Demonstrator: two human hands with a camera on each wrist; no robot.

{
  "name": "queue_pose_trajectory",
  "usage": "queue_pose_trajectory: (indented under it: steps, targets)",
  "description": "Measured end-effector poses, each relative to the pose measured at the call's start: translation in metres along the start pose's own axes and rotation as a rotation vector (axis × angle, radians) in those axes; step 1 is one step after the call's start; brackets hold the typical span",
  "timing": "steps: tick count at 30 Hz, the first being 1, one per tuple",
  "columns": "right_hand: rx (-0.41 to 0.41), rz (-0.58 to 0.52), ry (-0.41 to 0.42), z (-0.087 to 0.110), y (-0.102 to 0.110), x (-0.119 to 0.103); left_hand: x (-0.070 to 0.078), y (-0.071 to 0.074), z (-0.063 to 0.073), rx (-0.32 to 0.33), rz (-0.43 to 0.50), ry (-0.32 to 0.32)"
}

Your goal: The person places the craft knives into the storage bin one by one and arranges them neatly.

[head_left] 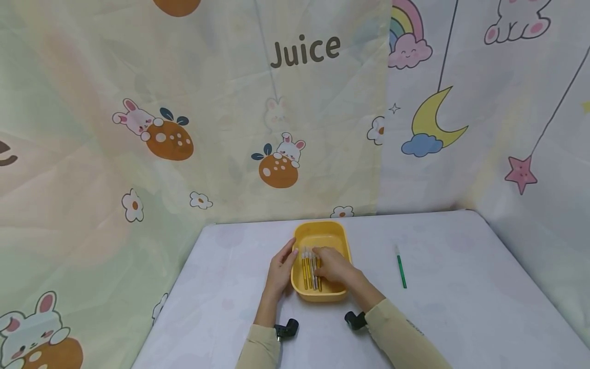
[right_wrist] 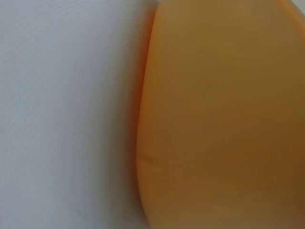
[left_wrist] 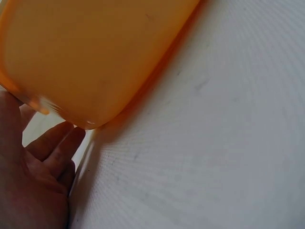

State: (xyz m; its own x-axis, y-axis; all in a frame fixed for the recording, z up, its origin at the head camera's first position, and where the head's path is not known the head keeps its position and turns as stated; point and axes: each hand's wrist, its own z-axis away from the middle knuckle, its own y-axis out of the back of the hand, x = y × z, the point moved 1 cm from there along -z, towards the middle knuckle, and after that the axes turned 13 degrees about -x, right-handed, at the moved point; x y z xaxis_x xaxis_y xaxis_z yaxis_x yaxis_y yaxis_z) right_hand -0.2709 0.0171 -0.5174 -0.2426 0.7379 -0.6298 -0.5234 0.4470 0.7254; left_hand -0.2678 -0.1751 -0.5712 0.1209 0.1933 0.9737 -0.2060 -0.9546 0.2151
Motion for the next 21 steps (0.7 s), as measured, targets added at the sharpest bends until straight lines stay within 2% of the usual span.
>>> queue_pose_trajectory:
  steps: [8,21]
  targets:
    - [0.037,-0.007,0.028,0.0027,0.0013,0.0000,-0.0038,-0.0003,-0.0015,-0.003,0.007,-0.015]
    - [0.245,-0.032,0.079,0.0069,0.0042,-0.0007,-0.0010,-0.0010,-0.0018,0.014,-0.012,-0.016]
